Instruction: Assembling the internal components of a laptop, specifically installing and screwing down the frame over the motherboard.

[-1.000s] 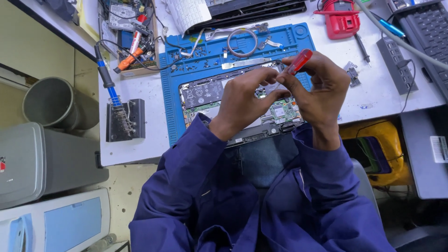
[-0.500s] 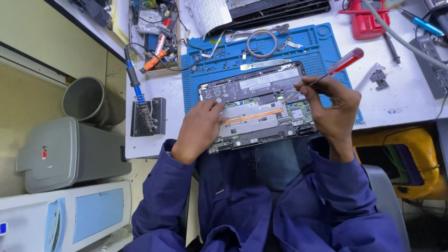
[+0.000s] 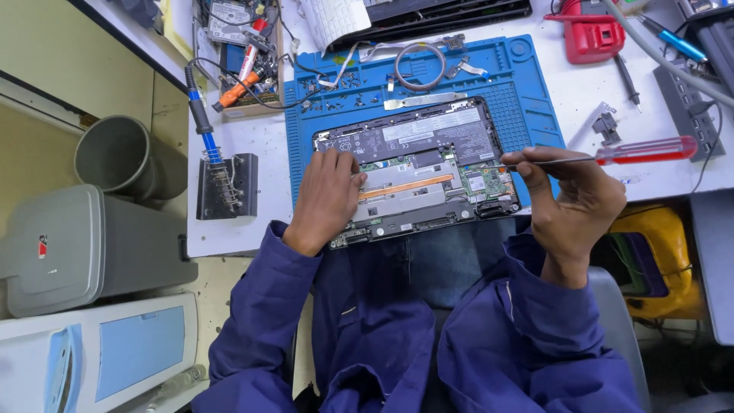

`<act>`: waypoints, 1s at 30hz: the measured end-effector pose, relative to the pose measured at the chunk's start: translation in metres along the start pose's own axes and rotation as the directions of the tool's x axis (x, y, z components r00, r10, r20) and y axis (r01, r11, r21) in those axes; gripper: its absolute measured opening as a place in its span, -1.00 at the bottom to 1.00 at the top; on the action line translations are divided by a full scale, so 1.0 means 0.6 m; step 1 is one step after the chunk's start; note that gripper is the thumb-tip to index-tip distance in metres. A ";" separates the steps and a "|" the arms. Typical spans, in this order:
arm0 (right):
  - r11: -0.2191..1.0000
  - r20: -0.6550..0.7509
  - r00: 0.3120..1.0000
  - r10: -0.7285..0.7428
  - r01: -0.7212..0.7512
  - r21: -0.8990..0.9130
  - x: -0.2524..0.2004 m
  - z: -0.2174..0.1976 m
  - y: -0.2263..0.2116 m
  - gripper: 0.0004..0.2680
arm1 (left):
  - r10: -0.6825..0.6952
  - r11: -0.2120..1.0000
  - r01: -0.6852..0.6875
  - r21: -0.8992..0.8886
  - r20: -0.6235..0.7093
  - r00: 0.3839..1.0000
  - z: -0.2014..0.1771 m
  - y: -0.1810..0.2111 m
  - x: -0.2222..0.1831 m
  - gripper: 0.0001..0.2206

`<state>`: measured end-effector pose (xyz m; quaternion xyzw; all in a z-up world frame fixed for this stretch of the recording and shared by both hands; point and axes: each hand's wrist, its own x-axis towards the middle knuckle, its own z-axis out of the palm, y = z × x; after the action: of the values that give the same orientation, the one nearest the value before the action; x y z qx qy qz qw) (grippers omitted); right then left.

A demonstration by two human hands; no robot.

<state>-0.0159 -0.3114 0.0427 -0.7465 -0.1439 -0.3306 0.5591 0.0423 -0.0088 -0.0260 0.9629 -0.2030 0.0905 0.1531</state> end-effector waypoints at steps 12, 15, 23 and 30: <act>0.997 0.107 0.994 0.018 -0.025 0.070 0.007 0.038 -0.015 -0.90 | -0.035 0.998 0.034 -0.046 -0.009 0.999 0.010 -0.005 0.001 -0.90; 0.985 0.131 0.987 -0.094 0.073 0.153 0.014 0.067 -0.013 -0.85 | -0.008 0.993 0.004 -0.118 -0.031 0.999 0.010 -0.008 -0.003 -0.83; 0.990 0.260 0.955 -0.141 0.138 0.031 0.018 0.102 0.001 -0.85 | 0.014 0.992 -0.019 -0.123 -0.042 0.999 0.005 -0.009 -0.009 -0.82; 0.991 0.286 0.952 -0.113 0.129 -0.039 0.021 0.097 -0.006 -0.88 | -0.003 0.993 -0.001 -0.116 -0.039 0.999 0.001 -0.005 -0.008 -0.81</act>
<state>0.0105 -0.2581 0.0443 -0.7916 -0.2585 -0.2582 0.4898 0.0392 -0.0046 -0.0285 0.9505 -0.2045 0.0972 0.2127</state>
